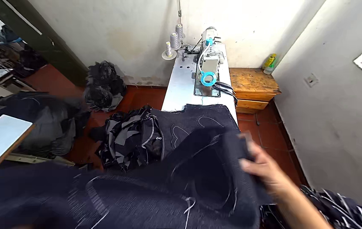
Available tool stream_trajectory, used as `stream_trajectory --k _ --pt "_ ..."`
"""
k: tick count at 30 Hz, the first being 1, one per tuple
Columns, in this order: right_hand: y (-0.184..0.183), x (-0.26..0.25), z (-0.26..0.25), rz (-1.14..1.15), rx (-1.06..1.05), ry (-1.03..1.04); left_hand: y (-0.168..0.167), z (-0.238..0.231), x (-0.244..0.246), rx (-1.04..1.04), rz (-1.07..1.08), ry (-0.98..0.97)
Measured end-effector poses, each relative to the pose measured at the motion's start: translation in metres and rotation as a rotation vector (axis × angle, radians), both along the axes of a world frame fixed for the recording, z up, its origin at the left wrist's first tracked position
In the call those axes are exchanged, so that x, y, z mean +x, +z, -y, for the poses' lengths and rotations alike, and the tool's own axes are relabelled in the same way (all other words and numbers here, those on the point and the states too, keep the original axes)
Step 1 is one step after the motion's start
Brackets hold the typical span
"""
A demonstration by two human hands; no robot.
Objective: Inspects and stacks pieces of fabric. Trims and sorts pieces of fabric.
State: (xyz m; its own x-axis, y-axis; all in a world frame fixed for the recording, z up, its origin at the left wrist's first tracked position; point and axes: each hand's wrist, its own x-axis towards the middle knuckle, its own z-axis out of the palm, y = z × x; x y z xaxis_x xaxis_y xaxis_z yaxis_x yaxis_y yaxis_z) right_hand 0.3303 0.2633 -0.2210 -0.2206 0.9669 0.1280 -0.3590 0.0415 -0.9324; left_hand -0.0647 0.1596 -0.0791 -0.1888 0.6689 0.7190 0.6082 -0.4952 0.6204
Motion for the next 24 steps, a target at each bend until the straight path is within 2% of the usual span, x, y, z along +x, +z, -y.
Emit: stream_trajectory --k 2,4,6,8,10,12,14,16,18,19,21,24 --pt "0.007 0.051 -0.028 0.198 -0.002 -0.196 -0.053 -0.064 0.008 0.024 0.027 0.011" --pt "0.01 0.075 -0.055 0.317 -0.091 -0.318 -0.097 -0.112 0.028 -0.128 0.209 -0.094" --pt "-0.005 0.087 -0.085 0.446 -0.164 -0.343 -0.142 -0.147 0.042 -0.354 0.302 -0.098" --pt "-0.049 0.098 -0.116 0.581 -0.253 -0.315 -0.193 -0.177 0.053 -0.595 0.215 0.007" --pt "-0.119 0.106 -0.14 0.709 -0.344 -0.287 -0.247 -0.194 0.065 -0.82 0.031 0.113" --pt "-0.179 0.11 -0.154 0.977 -0.456 -0.267 -0.285 -0.206 0.076 -1.06 -0.162 0.184" --pt "-0.192 0.105 -0.157 1.311 -0.566 -0.2 -0.299 -0.21 0.085 -1.17 -0.309 0.228" --pt "-0.162 0.083 -0.151 1.543 -0.635 -0.166 -0.297 -0.209 0.091 -1.175 -0.331 0.258" --pt "-0.13 0.049 -0.14 1.659 -0.573 -0.164 -0.293 -0.207 0.094 -1.216 -0.305 0.303" --pt "-0.118 0.028 -0.139 1.672 -0.499 -0.137 -0.291 -0.209 0.095 -1.247 -0.305 0.337" --pt "-0.108 -0.014 -0.141 1.617 -0.32 0.05 -0.291 -0.212 0.098 -1.27 -0.299 0.399" --pt "-0.122 -0.082 -0.147 1.359 -0.136 0.527 -0.293 -0.207 0.099 -1.226 -0.26 0.415"
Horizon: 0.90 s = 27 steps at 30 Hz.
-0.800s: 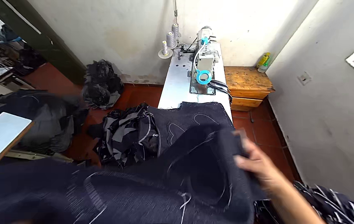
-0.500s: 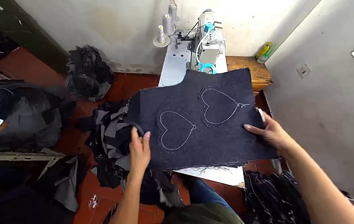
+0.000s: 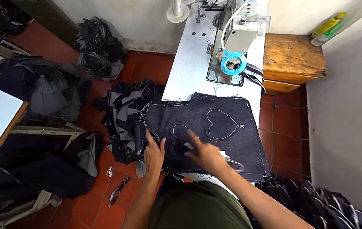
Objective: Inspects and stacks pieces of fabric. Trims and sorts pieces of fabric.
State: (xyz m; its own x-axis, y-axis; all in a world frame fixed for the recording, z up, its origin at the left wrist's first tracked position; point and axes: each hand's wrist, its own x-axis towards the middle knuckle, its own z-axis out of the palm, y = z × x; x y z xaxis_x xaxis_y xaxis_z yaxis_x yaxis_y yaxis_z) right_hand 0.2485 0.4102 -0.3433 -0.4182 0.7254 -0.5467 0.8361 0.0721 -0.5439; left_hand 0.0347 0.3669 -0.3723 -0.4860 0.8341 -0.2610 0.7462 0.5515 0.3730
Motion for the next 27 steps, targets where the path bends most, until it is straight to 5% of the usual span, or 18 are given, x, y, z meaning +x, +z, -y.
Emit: stream_trajectory --k 5,6,8,9,14,18,25,27 --pt "-0.042 -0.055 -0.006 0.042 -0.141 0.18 -0.007 0.093 -0.054 0.468 -0.174 -0.509" --pt "-0.043 -0.056 -0.006 0.069 -0.117 0.167 -0.02 0.115 -0.068 0.366 -0.182 -0.547" --pt "-0.042 -0.057 -0.004 0.106 -0.101 0.161 -0.049 0.137 -0.082 -0.248 0.049 -0.483" --pt "-0.04 -0.059 -0.002 0.128 -0.096 0.168 -0.073 0.138 -0.086 -0.393 0.16 -0.427" --pt "-0.041 -0.069 0.008 0.268 0.009 0.224 -0.156 0.114 -0.064 -0.402 0.378 -0.23" --pt "-0.045 -0.077 0.013 0.342 0.081 0.218 -0.16 0.111 -0.078 -0.502 0.363 -0.368" --pt "-0.014 -0.073 0.064 0.343 0.498 0.117 -0.127 0.175 -0.122 -0.033 0.731 -0.531" --pt "0.002 -0.079 0.094 0.371 0.416 0.239 -0.112 0.183 -0.118 0.026 0.802 -0.541"
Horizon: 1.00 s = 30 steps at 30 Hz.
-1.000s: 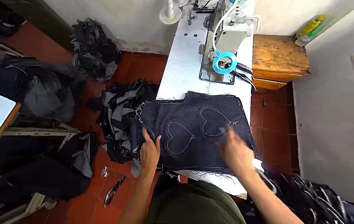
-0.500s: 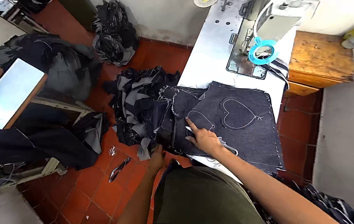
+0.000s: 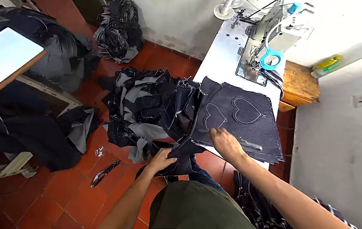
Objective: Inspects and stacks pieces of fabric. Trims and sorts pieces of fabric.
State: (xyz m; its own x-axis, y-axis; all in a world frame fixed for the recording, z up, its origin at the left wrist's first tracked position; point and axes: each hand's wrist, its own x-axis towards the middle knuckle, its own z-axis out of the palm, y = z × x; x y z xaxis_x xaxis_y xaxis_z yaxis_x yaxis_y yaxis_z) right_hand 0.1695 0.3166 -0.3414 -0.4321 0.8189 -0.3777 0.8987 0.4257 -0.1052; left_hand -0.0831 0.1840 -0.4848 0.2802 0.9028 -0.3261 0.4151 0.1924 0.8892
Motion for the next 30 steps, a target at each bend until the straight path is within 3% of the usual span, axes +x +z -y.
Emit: stream_trajectory --k 3,8,13,15,18,21,24,27,30 --pt "0.001 -0.023 0.027 0.099 -0.103 0.069 0.013 0.0 0.008 0.004 -0.099 -0.045" --pt "-0.033 -0.036 0.03 0.089 0.077 0.305 0.034 0.006 0.024 -0.051 -0.291 -0.119" --pt "-0.02 -0.02 0.031 0.027 0.089 0.192 0.043 0.026 0.024 -0.056 -0.349 -0.097" --pt "-0.007 -0.01 0.036 -0.141 -0.055 0.038 0.048 0.042 0.022 -0.003 -0.327 -0.07" --pt "-0.016 -0.009 0.058 -0.343 -0.463 -0.078 0.061 0.078 0.02 0.097 -0.262 -0.037" --pt "-0.009 -0.026 0.098 -0.277 -0.493 0.099 0.056 0.119 0.024 0.175 -0.204 0.172" --pt "0.036 -0.032 0.157 -0.213 -0.275 0.473 0.04 0.153 0.029 0.279 -0.096 0.487" --pt "0.068 -0.005 0.195 -0.531 -0.028 0.79 0.068 0.172 0.049 0.156 0.045 0.296" --pt "0.118 0.036 0.203 -0.609 0.008 0.8 0.128 0.179 0.079 0.032 -0.094 0.084"
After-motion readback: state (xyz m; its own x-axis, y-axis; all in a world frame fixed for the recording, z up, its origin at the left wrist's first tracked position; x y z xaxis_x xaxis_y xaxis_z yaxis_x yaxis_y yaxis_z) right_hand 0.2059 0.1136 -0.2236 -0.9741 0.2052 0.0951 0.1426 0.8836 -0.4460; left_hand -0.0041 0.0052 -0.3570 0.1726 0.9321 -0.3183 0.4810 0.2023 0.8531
